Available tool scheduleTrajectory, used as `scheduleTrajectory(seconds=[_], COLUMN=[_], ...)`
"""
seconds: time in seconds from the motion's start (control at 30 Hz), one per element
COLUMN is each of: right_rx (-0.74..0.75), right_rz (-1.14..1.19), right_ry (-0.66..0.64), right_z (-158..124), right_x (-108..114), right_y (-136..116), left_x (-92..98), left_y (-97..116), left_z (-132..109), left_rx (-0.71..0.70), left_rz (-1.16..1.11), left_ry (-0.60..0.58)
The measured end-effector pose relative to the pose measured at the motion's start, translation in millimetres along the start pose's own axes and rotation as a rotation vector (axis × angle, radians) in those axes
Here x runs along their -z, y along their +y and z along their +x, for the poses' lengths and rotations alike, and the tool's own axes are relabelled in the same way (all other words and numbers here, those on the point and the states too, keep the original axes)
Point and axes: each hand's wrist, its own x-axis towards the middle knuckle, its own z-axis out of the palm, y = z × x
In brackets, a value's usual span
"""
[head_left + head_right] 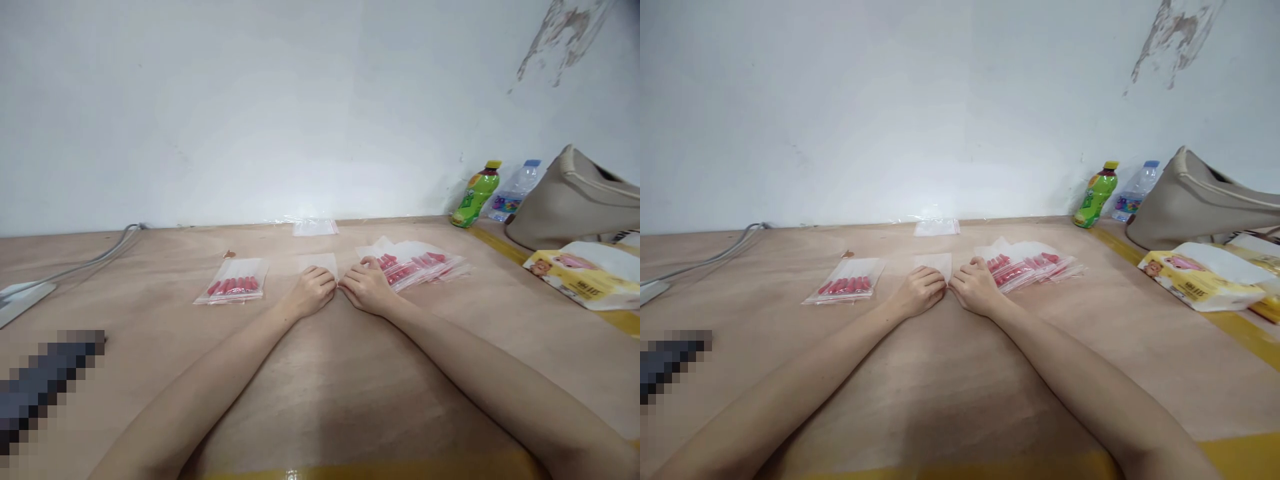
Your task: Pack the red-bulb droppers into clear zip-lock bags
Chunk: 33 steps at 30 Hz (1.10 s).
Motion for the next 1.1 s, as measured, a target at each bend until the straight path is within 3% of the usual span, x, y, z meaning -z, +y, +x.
scheduleTrajectory(seconds=[0.2, 0.5, 0.93, 1.1], right_rx=[-0.025, -0.039, -0.036, -0.117], right_rz=[0.018, 0.054, 0.034, 0.009], right_ry=[0.006, 0.006, -0.019, -0.104], right_z=[-3.6, -3.9, -4.9, -9.6], right_x=[1.5, 0.3, -0.1, 14.3], right_y=[1.7, 1.6, 1.2, 7.1], left_x=[8.9, 43.2, 38.6, 38.3], left_y=[-2.2, -5.9, -4.1, 3.0], left_z=[-8.9, -47.0, -51.6, -52.0], left_rx=[0.011, 0.091, 0.28, 0.432], left_rz=[0.038, 0.126, 0.034, -0.099], left_ry=[0.011, -0.027, -0.026, 0.063])
